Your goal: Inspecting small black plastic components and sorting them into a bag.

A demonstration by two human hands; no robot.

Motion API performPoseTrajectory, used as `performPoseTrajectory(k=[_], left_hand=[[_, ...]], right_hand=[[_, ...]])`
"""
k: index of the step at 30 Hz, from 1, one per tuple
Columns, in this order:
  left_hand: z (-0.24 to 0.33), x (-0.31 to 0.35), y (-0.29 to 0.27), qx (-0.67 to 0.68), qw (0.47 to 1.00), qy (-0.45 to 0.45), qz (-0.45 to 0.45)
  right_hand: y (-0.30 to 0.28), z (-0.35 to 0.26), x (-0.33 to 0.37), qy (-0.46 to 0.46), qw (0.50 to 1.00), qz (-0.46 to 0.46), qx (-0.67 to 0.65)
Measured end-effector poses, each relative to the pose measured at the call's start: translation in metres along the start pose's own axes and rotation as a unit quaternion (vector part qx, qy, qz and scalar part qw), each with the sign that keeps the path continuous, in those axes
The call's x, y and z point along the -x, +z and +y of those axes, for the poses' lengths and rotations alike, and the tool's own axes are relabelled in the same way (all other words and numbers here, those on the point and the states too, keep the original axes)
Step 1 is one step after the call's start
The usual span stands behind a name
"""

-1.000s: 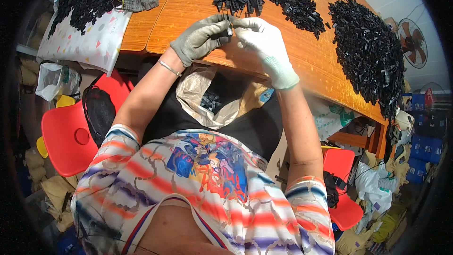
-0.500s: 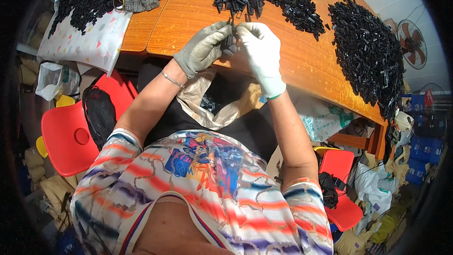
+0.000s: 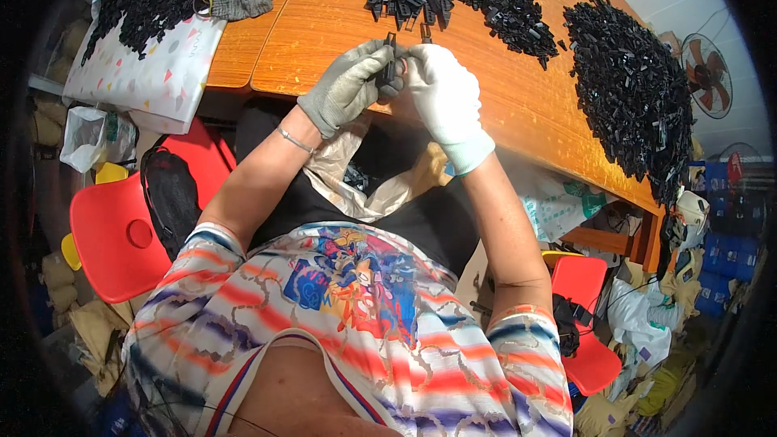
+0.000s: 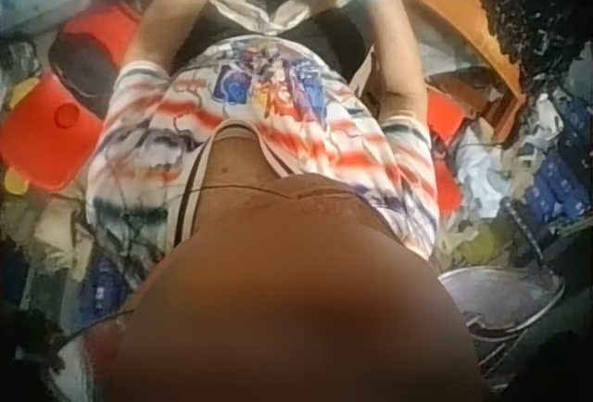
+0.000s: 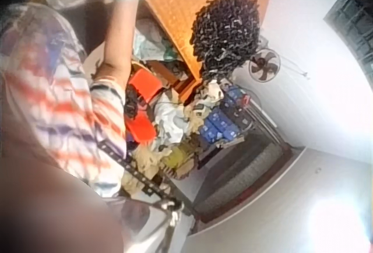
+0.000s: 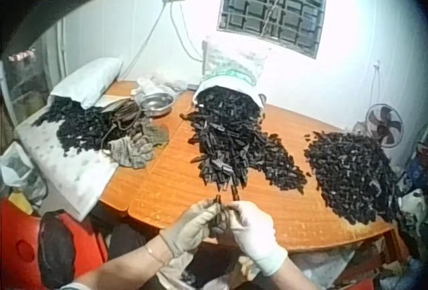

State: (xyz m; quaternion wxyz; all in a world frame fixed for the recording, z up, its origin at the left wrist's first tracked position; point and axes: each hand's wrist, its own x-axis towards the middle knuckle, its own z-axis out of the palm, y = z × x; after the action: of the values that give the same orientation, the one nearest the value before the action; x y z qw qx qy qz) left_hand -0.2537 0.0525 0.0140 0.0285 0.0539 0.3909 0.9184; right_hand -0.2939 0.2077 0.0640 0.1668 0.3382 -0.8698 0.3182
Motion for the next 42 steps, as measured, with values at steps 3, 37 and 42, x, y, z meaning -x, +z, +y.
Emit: performPoseTrajectory(k=[3, 37, 42], left_hand=[[0.004, 0.002, 0.002, -0.012, 1.0, -0.007, 0.001], [-0.001, 0.011, 0.037, -0.233, 0.96, 0.011, 0.154], [-0.013, 0.005, 0.029, -0.257, 0.95, 0.069, 0.162]], right_hand=[[0.001, -0.005, 0.002, 0.13, 0.989, -0.043, -0.06], [-0.001, -0.012, -0.005, 0.1, 0.994, -0.03, -0.041], [-0.003, -0.013, -0.01, 0.021, 0.995, -0.067, 0.073]])
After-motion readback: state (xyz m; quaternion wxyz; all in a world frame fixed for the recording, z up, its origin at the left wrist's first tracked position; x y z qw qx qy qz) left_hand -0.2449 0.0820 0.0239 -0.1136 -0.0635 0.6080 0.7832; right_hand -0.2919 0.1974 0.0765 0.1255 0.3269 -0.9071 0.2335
